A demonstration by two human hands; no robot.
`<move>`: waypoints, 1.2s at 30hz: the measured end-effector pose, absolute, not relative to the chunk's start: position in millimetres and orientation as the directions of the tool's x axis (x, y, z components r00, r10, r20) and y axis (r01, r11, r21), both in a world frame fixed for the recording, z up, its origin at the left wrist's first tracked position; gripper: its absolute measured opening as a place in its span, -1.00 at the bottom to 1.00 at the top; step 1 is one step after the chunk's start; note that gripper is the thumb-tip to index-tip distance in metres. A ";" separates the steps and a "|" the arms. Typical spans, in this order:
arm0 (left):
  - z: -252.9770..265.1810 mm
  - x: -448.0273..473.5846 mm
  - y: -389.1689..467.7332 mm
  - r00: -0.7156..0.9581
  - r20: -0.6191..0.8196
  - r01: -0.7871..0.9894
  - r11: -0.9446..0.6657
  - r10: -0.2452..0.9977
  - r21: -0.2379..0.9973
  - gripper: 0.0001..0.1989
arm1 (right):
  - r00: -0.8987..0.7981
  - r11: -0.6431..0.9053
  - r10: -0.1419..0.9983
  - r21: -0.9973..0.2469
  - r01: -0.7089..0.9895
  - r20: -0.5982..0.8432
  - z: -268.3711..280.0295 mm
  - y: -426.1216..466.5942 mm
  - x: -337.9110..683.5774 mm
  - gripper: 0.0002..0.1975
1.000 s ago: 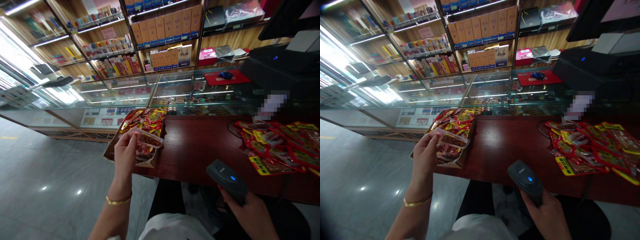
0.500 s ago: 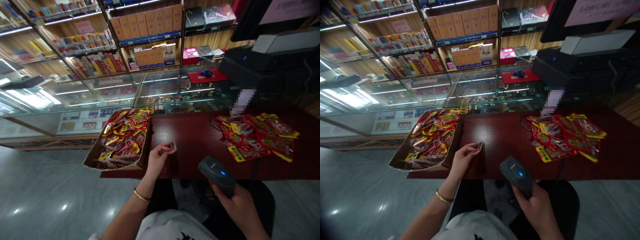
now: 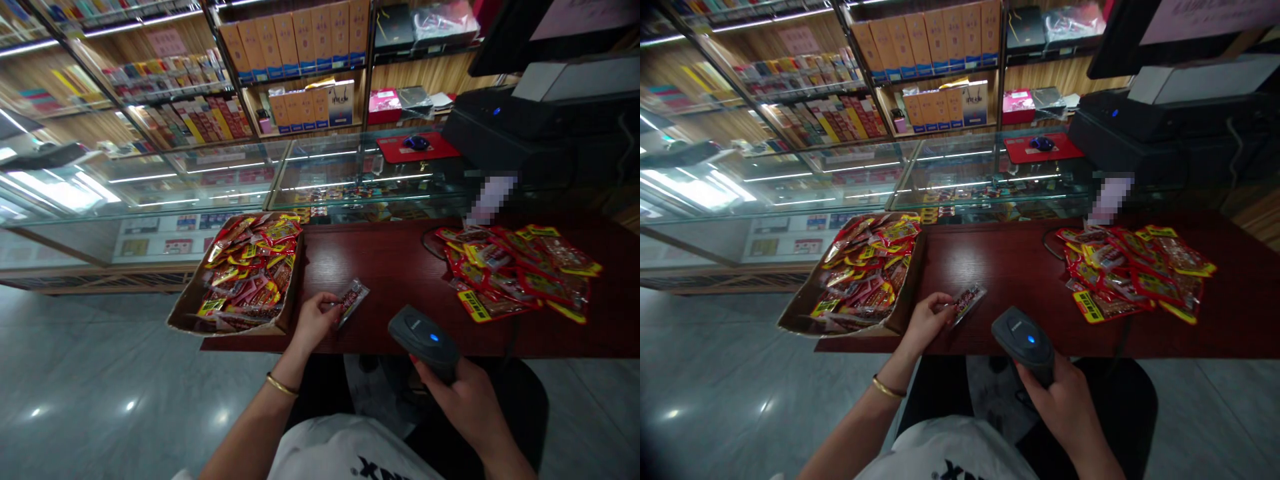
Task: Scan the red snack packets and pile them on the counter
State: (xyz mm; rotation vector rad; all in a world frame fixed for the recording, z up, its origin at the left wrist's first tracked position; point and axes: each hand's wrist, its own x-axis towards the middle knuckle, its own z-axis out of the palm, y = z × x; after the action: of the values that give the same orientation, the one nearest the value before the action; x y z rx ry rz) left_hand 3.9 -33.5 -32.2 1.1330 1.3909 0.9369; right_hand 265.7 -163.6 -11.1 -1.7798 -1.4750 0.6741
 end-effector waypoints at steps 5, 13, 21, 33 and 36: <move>-40.0 8.7 -34.9 -0.003 -0.058 0.184 0.057 0.998 0.981 -0.53 | 0.211 -0.119 0.977 -0.772 0.625 0.019 -8.0 -158.7 264.4 -0.69; -27.0 7.1 -41.2 0.057 -0.078 0.248 0.062 0.995 0.967 -0.70 | 0.216 -0.138 0.976 -0.748 0.649 0.008 -9.1 -154.9 262.2 -0.66; -31.1 4.7 -39.8 -0.007 -0.131 0.242 0.129 0.991 0.962 -0.71 | 0.206 -0.131 0.979 -0.759 0.637 0.004 -7.6 -152.6 260.8 -0.68; -16.7 121.2 -3.3 0.371 -0.329 -0.207 0.423 0.868 0.882 -0.58 | 0.361 -0.193 0.932 -0.808 0.557 0.027 -0.9 -172.1 280.6 -0.67; -1.7 197.4 20.9 0.446 -0.309 -0.223 0.439 0.840 0.870 -0.67 | 0.400 -0.225 0.916 -0.813 0.538 0.011 -2.3 -179.6 288.5 -0.67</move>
State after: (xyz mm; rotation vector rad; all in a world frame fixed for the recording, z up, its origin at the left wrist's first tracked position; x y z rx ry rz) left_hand 197.4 20.9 -1.7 0.8624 0.8520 0.7703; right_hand 288.5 -179.6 -2.3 -1.8933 -1.2463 0.6272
